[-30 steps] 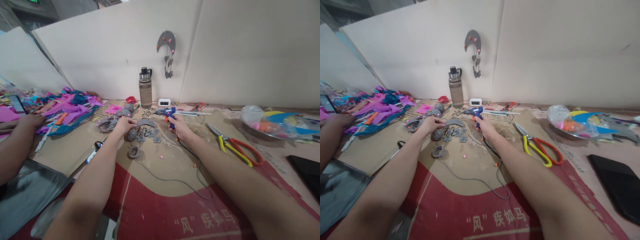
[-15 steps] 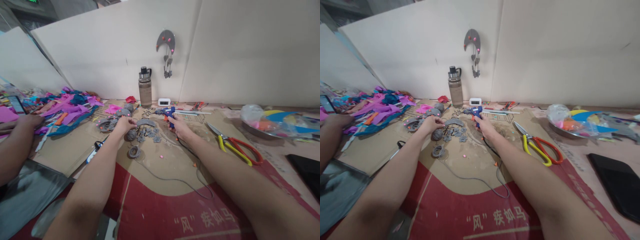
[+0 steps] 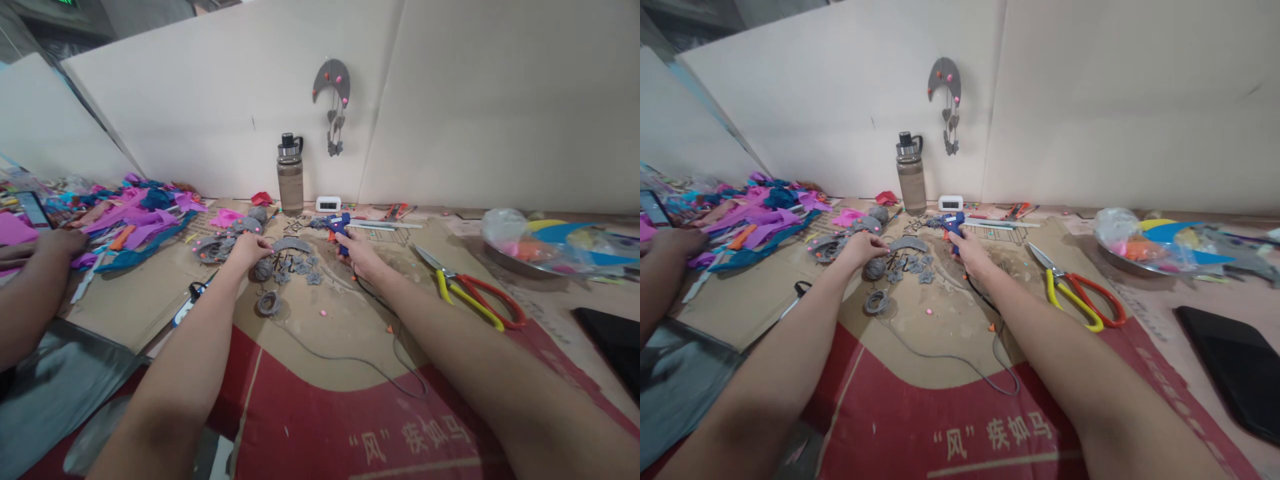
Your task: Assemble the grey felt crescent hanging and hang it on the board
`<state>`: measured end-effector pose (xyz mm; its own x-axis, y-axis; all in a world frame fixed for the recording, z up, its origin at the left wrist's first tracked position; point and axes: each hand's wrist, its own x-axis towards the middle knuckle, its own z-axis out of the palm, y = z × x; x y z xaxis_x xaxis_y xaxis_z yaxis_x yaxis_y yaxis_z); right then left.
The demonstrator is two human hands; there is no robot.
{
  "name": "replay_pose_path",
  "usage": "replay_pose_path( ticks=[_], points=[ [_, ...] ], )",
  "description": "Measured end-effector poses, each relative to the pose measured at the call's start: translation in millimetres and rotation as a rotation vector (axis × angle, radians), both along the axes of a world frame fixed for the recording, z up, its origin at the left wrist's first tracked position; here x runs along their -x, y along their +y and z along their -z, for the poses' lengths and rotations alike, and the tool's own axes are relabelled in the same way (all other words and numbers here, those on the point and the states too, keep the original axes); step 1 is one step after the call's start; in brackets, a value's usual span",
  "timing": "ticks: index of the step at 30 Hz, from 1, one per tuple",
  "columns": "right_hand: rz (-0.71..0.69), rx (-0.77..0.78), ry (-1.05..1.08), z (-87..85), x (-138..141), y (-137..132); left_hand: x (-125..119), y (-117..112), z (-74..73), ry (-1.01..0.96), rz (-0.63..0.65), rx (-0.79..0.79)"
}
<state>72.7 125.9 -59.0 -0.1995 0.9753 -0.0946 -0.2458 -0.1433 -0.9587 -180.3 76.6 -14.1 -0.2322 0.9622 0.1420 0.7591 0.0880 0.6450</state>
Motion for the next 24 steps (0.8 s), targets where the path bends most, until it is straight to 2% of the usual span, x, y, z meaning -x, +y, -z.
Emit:
replay_pose_path(
  ticks=[24],
  points=[
    [-0.014, -0.051, 0.021, 3.9, -0.4, 2.3, 2.7, 0.7, -0.9, 0.124, -0.008, 0.079]
  ],
)
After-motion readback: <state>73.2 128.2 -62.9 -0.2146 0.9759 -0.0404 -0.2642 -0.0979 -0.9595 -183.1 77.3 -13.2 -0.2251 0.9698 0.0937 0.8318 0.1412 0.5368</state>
